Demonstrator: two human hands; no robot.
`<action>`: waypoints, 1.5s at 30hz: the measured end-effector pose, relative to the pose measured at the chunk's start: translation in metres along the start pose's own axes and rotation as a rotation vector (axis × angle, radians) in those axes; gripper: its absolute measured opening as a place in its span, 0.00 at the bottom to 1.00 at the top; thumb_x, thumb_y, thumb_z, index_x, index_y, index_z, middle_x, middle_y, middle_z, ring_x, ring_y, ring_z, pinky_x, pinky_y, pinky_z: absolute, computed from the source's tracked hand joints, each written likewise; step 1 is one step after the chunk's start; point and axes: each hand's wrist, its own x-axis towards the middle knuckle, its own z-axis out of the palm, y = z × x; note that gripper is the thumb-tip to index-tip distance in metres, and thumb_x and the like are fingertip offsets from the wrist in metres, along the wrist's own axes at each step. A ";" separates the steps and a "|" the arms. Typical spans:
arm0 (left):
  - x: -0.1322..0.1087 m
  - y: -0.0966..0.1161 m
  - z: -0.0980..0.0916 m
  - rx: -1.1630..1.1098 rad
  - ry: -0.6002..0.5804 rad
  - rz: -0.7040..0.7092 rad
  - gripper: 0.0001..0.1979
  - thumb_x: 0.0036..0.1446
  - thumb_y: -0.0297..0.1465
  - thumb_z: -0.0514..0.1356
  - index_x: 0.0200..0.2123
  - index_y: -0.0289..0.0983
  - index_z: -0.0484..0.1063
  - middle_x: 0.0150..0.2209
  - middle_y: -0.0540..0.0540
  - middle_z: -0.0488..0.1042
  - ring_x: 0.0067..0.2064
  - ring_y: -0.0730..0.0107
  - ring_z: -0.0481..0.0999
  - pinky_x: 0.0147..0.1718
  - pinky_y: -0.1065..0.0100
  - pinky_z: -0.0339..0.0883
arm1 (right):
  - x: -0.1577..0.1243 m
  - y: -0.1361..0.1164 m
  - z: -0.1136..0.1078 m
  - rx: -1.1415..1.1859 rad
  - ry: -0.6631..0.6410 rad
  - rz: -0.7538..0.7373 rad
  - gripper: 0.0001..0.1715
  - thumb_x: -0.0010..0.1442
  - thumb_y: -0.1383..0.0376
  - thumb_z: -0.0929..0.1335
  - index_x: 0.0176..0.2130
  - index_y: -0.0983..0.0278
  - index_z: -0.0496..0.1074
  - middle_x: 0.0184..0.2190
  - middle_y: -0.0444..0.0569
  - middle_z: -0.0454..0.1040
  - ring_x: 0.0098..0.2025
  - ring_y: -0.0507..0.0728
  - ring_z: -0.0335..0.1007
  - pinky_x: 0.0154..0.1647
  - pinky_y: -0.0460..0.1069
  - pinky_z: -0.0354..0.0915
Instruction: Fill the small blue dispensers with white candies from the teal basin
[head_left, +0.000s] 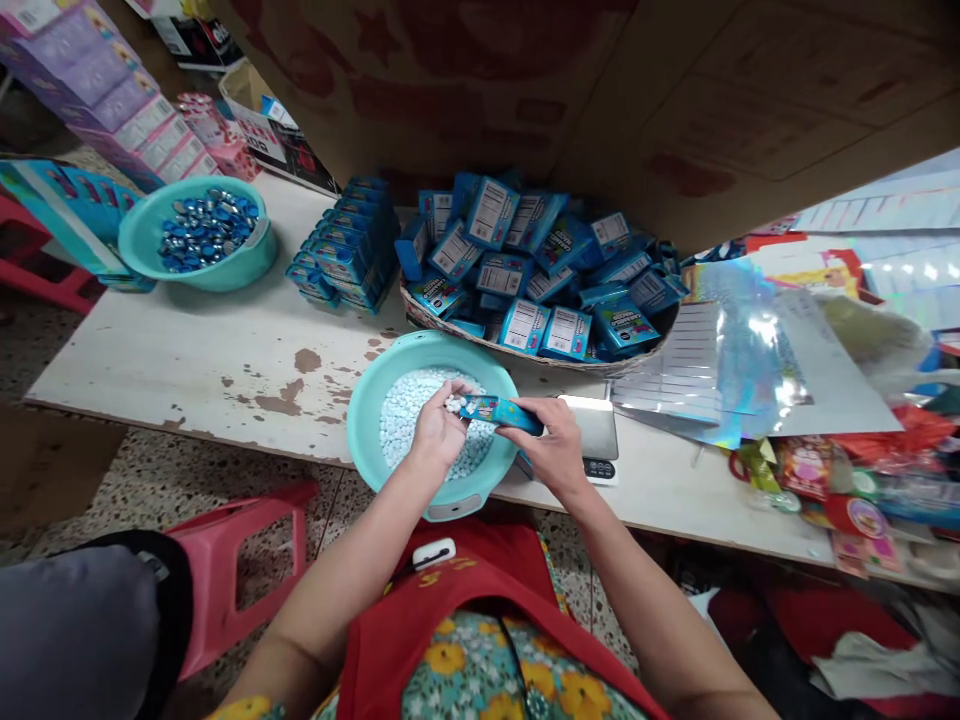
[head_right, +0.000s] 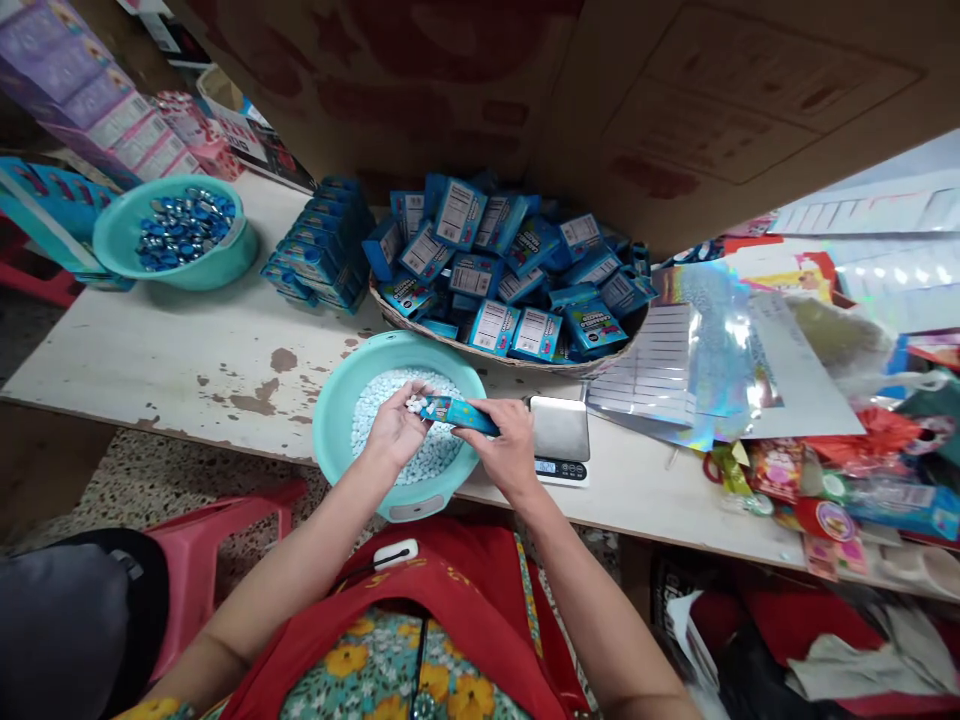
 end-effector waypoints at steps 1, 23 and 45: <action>0.000 0.001 0.001 0.002 0.007 -0.012 0.04 0.57 0.23 0.57 0.30 0.32 0.71 0.29 0.46 0.72 0.31 0.73 0.74 0.35 0.69 0.71 | -0.002 0.003 0.000 0.048 0.008 0.045 0.22 0.48 0.53 0.74 0.43 0.57 0.75 0.39 0.46 0.76 0.44 0.59 0.67 0.47 0.56 0.61; 0.039 0.013 -0.034 0.307 -0.038 -0.219 0.11 0.64 0.29 0.49 0.29 0.34 0.63 0.24 0.50 0.61 0.20 0.81 0.60 0.13 0.83 0.53 | -0.062 0.166 -0.058 0.470 0.349 0.573 0.41 0.41 0.57 0.76 0.51 0.64 0.61 0.52 0.57 0.68 0.53 0.59 0.67 0.56 0.57 0.63; 0.049 0.000 -0.040 0.522 -0.037 -0.226 0.18 0.66 0.35 0.47 0.35 0.29 0.70 0.27 0.42 0.68 0.26 0.72 0.70 0.19 0.74 0.67 | -0.153 0.185 -0.074 0.425 0.747 0.904 0.30 0.49 0.48 0.71 0.43 0.67 0.71 0.41 0.54 0.75 0.43 0.57 0.72 0.49 0.57 0.68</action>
